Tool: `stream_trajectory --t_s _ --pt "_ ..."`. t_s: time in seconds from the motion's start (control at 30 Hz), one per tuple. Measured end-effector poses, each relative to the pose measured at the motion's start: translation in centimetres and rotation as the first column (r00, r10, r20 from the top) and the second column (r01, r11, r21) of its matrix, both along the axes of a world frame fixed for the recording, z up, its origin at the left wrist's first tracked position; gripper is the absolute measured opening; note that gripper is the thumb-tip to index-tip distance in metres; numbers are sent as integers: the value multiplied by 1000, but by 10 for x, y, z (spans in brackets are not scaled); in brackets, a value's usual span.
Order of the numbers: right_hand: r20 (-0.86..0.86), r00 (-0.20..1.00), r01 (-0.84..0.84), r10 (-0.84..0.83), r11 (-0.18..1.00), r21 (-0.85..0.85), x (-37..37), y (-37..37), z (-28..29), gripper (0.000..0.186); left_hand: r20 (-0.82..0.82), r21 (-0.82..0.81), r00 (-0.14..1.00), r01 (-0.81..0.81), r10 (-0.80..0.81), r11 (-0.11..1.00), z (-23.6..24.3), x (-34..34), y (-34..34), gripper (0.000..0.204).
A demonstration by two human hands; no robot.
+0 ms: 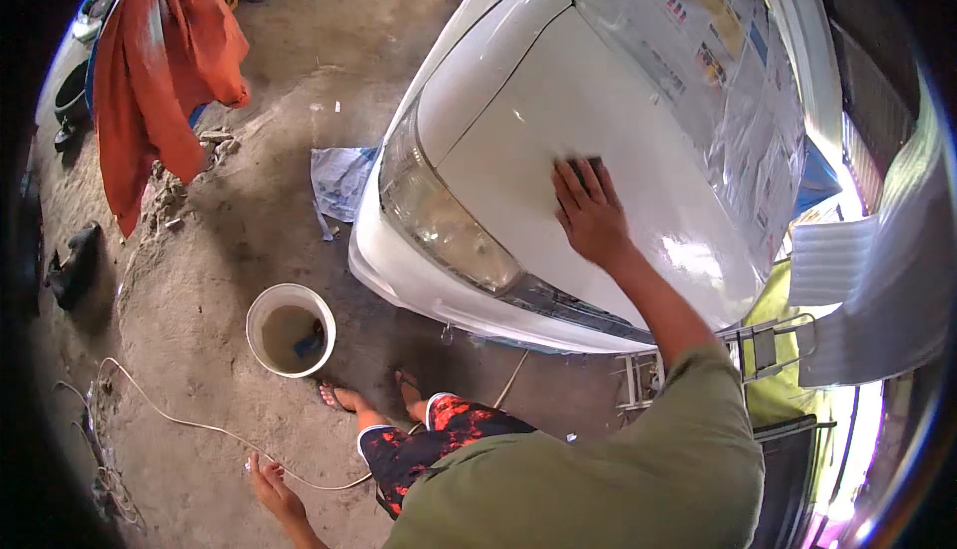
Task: Sanding the surface of a white car hood using sandpaper and water in preparation for painting.
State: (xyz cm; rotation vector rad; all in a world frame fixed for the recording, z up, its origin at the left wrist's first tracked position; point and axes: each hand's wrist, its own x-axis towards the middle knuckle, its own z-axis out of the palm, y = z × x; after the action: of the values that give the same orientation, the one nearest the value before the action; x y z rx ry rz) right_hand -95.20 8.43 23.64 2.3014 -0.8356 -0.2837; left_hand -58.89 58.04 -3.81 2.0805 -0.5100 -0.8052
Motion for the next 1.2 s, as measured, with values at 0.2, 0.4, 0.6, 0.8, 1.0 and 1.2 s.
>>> stream_trajectory --t_s 0.2,0.4,0.6,0.8,1.0,1.2 --pt "83 984 -151 155 987 -54 93 -59 -8 51 57 -71 995 85 -81 994 10 26 -37 42" --pt "68 995 78 -74 995 -68 -20 -8 9 54 -28 88 1000 -9 12 996 -12 16 22 40" --pt "174 980 -73 94 990 -121 105 -115 20 61 61 -138 998 21 -12 990 11 35 -79 39" --pt "134 991 41 -27 994 -105 -8 -34 14 62 15 -159 999 -33 36 987 -25 5 -19 39" --pt "268 963 70 11 954 -292 93 -153 43 59 -25 -252 990 -140 138 957 6 2 -74 40" --pt "420 890 265 -175 950 -165 -7 -54 18 64 -145 -211 984 -137 108 968 3 -42 -54 39"
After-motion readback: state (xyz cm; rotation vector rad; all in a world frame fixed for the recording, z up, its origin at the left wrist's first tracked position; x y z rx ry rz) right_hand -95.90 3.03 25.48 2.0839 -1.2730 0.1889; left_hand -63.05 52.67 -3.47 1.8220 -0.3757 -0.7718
